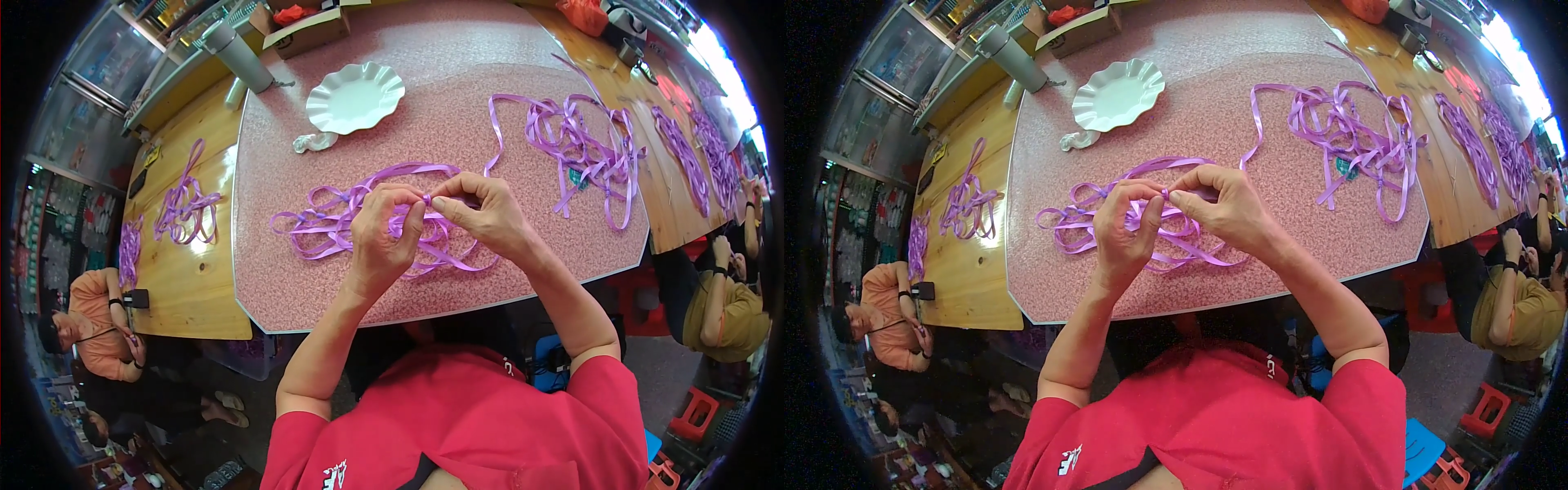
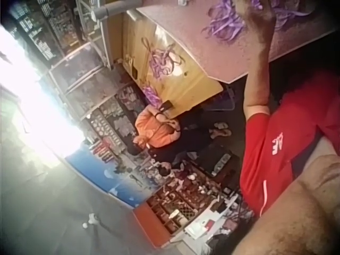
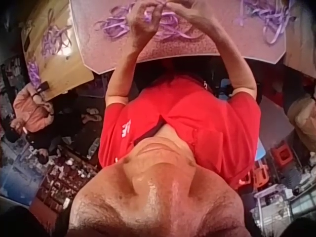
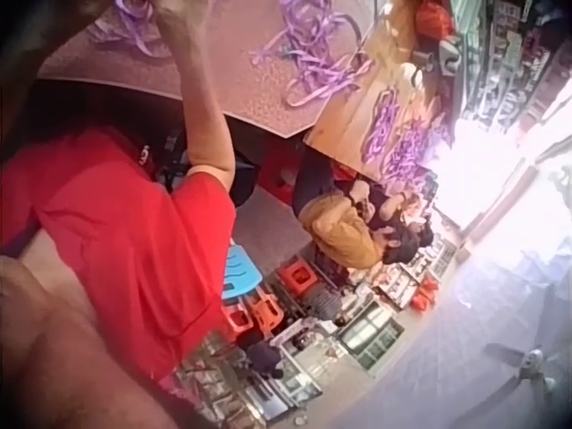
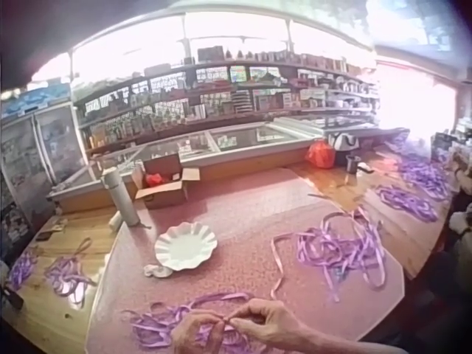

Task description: Untangling and organizing purple ribbons on a table.

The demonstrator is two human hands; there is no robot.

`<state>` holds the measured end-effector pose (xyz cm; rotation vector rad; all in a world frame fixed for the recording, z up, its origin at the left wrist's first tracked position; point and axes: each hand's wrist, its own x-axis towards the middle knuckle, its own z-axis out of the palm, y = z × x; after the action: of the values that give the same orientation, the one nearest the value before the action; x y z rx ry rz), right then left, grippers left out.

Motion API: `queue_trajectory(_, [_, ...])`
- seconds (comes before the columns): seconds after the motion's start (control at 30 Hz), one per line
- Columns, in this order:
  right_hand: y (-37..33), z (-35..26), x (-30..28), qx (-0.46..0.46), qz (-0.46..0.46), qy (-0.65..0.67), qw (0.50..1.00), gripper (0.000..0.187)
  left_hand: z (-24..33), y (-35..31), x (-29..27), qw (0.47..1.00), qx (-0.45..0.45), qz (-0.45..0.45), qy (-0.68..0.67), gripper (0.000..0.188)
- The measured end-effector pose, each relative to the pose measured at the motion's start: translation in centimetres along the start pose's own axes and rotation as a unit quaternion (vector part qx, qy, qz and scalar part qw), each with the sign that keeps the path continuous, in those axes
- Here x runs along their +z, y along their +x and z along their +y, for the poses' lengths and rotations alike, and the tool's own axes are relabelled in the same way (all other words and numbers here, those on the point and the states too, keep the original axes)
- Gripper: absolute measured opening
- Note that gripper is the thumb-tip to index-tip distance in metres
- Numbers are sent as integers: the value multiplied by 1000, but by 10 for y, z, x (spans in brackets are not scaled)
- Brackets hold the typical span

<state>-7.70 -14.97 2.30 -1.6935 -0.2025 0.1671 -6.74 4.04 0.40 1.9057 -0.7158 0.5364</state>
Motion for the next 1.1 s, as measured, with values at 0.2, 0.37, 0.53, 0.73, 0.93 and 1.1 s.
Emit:
queue_trajectory(0.2, [1,-2,-8,53,-28,13,998,22,1,-2,0,998,-34,-16,-44,10])
queue_trajectory(0.37, [0,1,-13,48,-48,42,997,22,1,-4,1,996,-58,-23,-59,8])
queue_trajectory(0.53, [2,6,-13,36,-50,13,998,22,-1,-6,3,987,-115,-42,-105,9])
queue_trajectory(0.73, [1,-4,-12,45,-40,-30,998,21,-5,-11,7,948,-220,-70,-220,14])
queue_trajectory(0.93, [1,7,-12,29,-26,41,998,21,0,-9,0,919,-268,-122,-262,16])
queue_trajectory(1.1, [1,9,-12,13,-29,61,998,22,-2,-9,2,911,-279,-113,-282,17])
